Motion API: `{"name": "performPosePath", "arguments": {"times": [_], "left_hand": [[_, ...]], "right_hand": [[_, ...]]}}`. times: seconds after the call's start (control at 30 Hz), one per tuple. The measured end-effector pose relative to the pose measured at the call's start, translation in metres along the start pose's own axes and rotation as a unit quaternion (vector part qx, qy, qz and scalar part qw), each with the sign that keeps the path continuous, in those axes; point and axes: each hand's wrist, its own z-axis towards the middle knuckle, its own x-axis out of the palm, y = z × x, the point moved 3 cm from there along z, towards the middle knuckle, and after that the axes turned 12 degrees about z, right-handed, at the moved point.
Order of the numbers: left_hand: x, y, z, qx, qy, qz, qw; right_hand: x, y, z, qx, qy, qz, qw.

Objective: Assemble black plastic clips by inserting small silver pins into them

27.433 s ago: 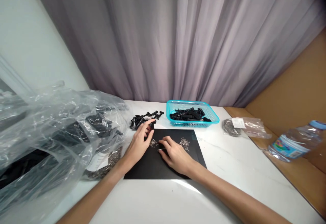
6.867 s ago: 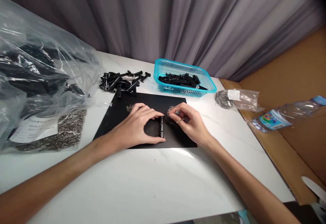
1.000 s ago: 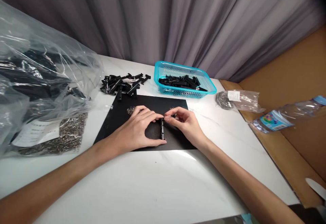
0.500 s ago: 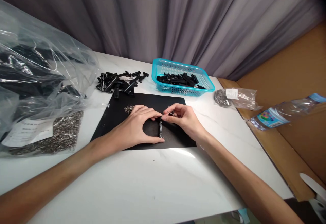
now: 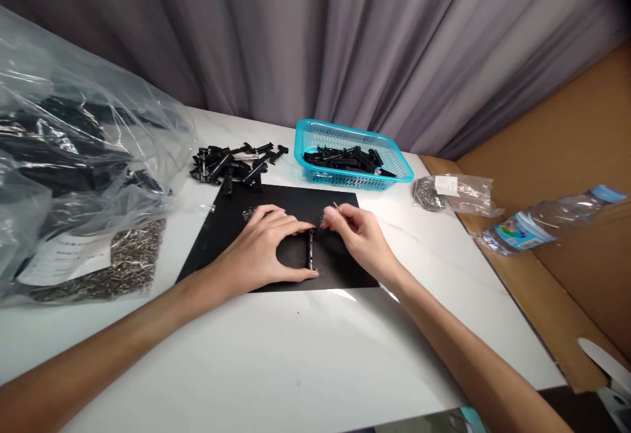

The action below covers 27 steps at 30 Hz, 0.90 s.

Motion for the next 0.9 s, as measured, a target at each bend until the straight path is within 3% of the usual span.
{"name": "performPosePath", "arguments": {"times": [0.13, 0.2, 0.4, 0.9], "left_hand": [[-0.001, 0.0, -0.002, 0.011, -0.007, 0.01, 1.0], [-0.001, 0.0, -0.003, 0.007, -0.006, 0.01, 1.0], [-0.003, -0.001, -0.003, 0.006, 0.002, 0.002, 1.0], [-0.003, -0.001, 0.002, -0.02, 0.027, -0.031, 0.999]], "right_hand": [[-0.01, 0.011, -0.008, -0.101, -0.062, -0.116, 0.986], [-0.011, 0.009, -0.01, -0.09, -0.053, -0.106, 0.989], [0.001, -0.006, -0.014, -0.042, -0.002, 0.075, 0.996], [0.008, -0.012, -0.014, -0.024, 0.022, 0.134, 0.99]]}}
